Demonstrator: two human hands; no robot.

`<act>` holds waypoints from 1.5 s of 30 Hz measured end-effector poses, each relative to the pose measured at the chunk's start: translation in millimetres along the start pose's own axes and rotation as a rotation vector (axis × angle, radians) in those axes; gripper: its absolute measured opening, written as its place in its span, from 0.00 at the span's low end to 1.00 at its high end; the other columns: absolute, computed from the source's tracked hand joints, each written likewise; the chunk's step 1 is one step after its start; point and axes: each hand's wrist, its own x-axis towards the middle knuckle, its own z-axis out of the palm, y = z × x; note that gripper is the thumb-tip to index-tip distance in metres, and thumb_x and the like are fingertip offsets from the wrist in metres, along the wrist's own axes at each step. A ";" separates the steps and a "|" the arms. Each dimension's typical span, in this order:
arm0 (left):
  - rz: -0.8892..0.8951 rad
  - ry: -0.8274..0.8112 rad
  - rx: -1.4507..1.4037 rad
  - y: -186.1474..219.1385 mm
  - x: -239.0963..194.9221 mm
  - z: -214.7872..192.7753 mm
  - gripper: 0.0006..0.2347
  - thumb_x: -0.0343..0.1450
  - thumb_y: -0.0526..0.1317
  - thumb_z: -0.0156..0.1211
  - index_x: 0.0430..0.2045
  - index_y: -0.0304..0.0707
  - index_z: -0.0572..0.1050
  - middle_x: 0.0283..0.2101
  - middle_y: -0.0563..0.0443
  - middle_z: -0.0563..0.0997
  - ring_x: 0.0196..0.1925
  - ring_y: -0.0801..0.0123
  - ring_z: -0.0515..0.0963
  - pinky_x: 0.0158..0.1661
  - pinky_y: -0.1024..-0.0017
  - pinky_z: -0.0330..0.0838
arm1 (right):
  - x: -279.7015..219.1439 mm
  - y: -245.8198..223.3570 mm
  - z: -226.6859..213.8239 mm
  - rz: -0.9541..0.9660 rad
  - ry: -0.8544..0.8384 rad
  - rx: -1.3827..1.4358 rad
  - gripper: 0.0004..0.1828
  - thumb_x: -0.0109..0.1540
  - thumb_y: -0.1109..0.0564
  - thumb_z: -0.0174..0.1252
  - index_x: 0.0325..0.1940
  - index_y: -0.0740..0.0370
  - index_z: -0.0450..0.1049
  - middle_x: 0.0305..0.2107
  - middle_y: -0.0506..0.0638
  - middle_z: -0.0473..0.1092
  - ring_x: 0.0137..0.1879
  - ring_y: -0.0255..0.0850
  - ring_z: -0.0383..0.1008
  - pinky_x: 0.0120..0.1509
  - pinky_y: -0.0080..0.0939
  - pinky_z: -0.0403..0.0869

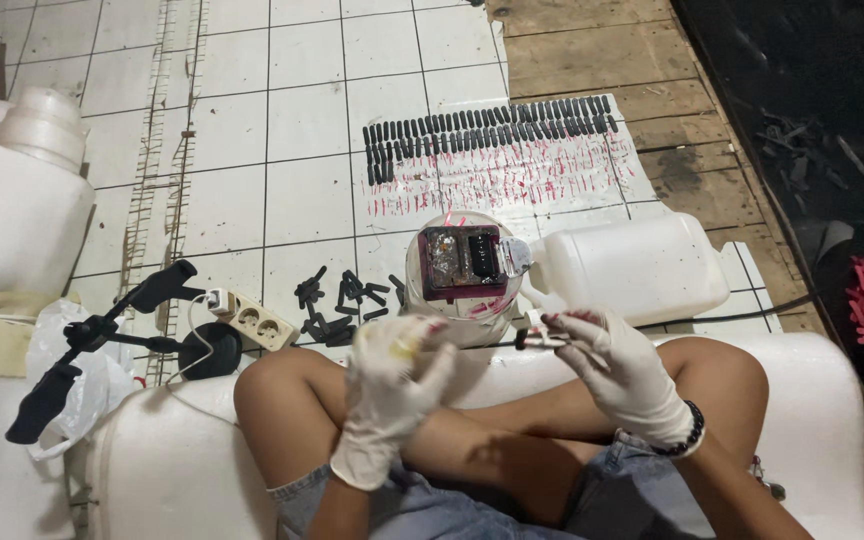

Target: The person is painting small black nail tips with a red substance using a brush. They repeatedly dip the brush into a container, apply the substance to each nail tip, and place the finished tips in a row on a white sheet.

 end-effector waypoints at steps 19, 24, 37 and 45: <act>-0.909 0.014 -0.273 -149.0 -19.5 72.1 0.10 0.69 0.43 0.60 0.41 0.48 0.84 0.39 0.44 0.87 0.42 0.51 0.84 0.44 0.61 0.75 | 101.4 57.1 56.3 -0.264 0.164 -0.099 0.21 0.61 0.66 0.65 0.58 0.59 0.77 0.40 0.59 0.72 0.47 0.60 0.74 0.53 0.55 0.73; -0.998 -0.009 -0.251 -151.6 -19.8 70.5 0.11 0.69 0.47 0.61 0.42 0.55 0.84 0.43 0.51 0.87 0.47 0.58 0.85 0.47 0.64 0.77 | 106.9 57.3 44.5 -0.435 0.138 -0.350 0.16 0.60 0.66 0.66 0.52 0.63 0.74 0.39 0.58 0.72 0.43 0.58 0.73 0.42 0.54 0.72; -1.047 -0.043 -0.251 -151.3 -18.8 71.5 0.12 0.69 0.49 0.60 0.43 0.57 0.84 0.44 0.53 0.86 0.49 0.58 0.84 0.49 0.63 0.76 | 112.3 73.6 33.1 -0.504 0.046 -0.604 0.16 0.62 0.58 0.63 0.54 0.54 0.74 0.42 0.50 0.70 0.44 0.52 0.71 0.42 0.51 0.70; -1.065 -0.036 -0.279 -143.5 -15.1 66.3 0.13 0.69 0.49 0.60 0.44 0.56 0.84 0.45 0.50 0.86 0.50 0.54 0.83 0.50 0.60 0.76 | 122.4 64.5 14.9 -0.583 -0.150 -0.766 0.10 0.58 0.57 0.63 0.42 0.53 0.73 0.36 0.49 0.66 0.40 0.50 0.70 0.41 0.50 0.72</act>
